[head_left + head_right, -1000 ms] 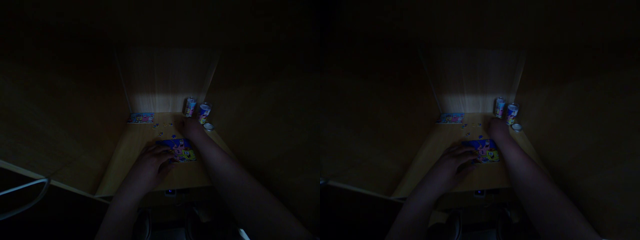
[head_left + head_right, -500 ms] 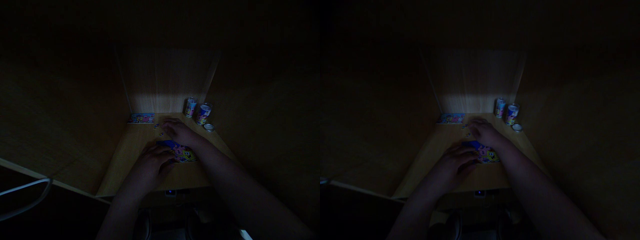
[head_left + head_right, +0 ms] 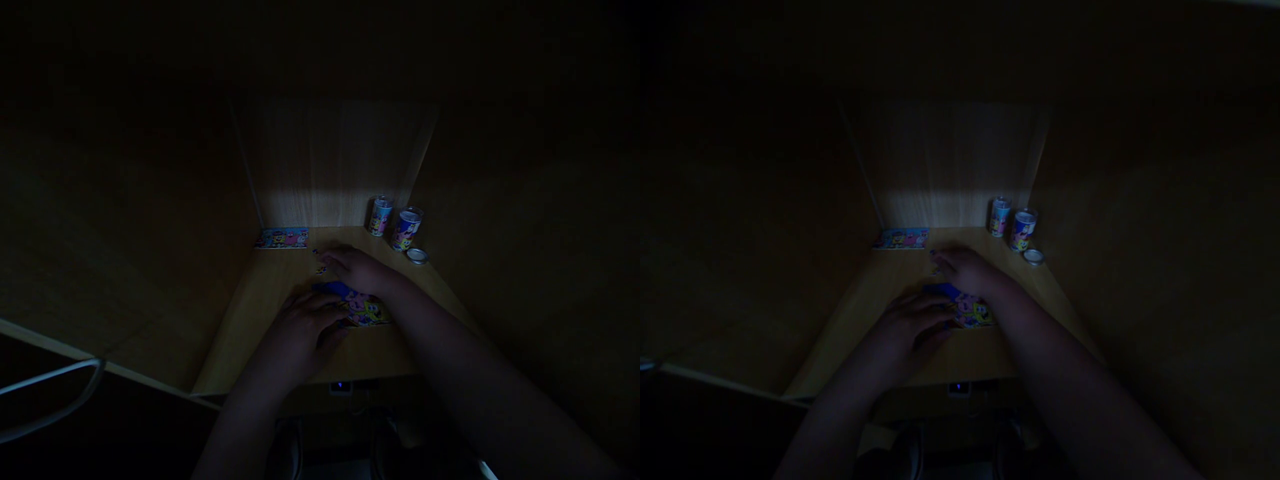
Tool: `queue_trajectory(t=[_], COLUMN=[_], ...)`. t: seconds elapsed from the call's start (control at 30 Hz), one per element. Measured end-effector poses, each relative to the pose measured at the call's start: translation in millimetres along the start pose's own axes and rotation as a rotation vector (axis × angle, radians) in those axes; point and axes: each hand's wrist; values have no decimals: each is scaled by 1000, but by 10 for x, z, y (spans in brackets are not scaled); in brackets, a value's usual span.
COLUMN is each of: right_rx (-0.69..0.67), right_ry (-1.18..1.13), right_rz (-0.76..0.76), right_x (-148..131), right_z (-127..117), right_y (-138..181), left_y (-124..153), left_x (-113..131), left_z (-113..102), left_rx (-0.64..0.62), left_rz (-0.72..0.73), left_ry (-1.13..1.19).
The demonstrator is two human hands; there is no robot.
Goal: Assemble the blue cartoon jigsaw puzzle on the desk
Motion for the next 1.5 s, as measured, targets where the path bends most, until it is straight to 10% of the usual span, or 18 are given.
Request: queue_trajectory(t=[0.47, 0.87, 1.5], right_rx=[188, 36, 165], right_ry=[398, 430, 198], right_rz=[512, 367, 78], right_x=[265, 403, 625], right_z=[-337, -148, 71], right_y=[-3, 6, 17], left_y=[35, 10, -37], left_x=[-28, -121, -45], left_z=[5, -64, -103], left_rx=[-5, 310, 166], left_rz=[26, -360, -499], left_ry=[-34, -377, -561])
Point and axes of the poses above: each hand's wrist, its own y-axis away from the middle knuckle, its own z-axis out of the palm, x = y × z, and after that the axes turned 14 degrees about x, right-handed
